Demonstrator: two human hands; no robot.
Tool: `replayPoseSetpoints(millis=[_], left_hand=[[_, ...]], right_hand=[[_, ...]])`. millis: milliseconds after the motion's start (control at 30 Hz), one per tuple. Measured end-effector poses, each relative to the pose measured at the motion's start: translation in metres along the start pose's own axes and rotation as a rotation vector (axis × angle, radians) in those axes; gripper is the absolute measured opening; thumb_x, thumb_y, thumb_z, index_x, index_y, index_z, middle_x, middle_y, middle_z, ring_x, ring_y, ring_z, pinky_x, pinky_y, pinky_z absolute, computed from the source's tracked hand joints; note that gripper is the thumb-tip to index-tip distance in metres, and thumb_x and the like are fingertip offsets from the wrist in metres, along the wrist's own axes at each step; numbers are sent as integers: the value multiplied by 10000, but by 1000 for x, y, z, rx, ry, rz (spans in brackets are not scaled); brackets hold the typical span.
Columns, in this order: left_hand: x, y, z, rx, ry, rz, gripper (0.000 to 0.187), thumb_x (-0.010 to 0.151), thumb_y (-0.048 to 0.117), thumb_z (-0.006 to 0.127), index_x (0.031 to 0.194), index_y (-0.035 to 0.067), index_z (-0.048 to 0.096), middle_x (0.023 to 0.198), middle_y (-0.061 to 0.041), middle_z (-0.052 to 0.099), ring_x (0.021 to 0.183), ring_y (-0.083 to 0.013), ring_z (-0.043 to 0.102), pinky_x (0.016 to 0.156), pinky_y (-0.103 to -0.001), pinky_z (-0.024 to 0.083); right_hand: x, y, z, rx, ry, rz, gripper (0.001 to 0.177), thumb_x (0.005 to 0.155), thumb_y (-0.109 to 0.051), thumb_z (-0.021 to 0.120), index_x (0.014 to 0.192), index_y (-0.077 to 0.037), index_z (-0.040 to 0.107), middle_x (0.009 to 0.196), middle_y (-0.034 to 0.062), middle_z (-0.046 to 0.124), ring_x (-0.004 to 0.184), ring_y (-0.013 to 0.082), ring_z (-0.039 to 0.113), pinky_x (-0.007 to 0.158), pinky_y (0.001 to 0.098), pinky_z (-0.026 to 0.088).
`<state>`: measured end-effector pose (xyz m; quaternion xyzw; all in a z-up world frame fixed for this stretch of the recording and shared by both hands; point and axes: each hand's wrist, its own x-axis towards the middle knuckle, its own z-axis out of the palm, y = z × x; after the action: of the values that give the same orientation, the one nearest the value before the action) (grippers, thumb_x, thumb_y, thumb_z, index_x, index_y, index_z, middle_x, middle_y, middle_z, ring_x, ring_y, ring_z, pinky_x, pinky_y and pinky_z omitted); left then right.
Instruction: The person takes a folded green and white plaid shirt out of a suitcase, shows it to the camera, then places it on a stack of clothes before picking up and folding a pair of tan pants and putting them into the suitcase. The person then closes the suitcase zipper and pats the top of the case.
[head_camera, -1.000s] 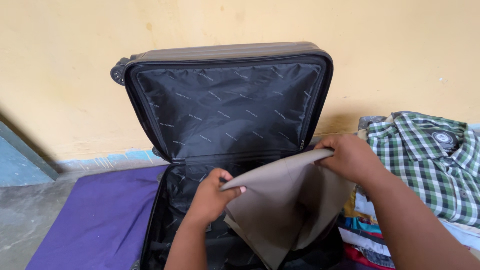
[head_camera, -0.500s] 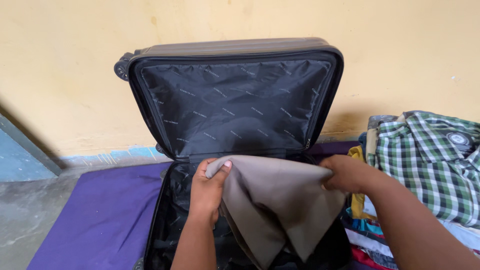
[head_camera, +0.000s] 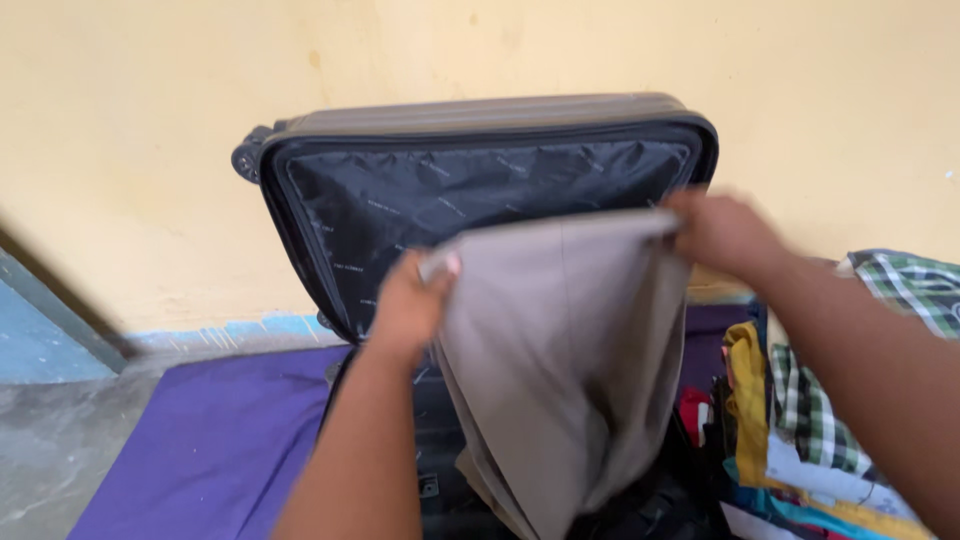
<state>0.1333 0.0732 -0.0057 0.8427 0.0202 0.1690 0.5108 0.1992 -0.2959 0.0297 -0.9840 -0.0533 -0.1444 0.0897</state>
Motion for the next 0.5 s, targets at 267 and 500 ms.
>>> replayPoseSetpoints(millis=[267,500], left_hand=[[45,150,-67,-406,164,254,348,972,321,639,1176,39,624,1082,-111,722,955,-172,645,850,-344,550],[-4,127,-71,-405,154,278,344,975,324,660,1145,25,643,1050,-86,721,934,-137,639,845,-304,529]], right_hand=[[18,-49,-158,60,611,-215,239,922,-68,705,1148,-107,774,980,166,748,873,345,723,797,445,574],[-26,-59,-159,474,405,-9,135,918,-127,745,1045,-88,758,898,119,744,762,232,704,663,409,563]])
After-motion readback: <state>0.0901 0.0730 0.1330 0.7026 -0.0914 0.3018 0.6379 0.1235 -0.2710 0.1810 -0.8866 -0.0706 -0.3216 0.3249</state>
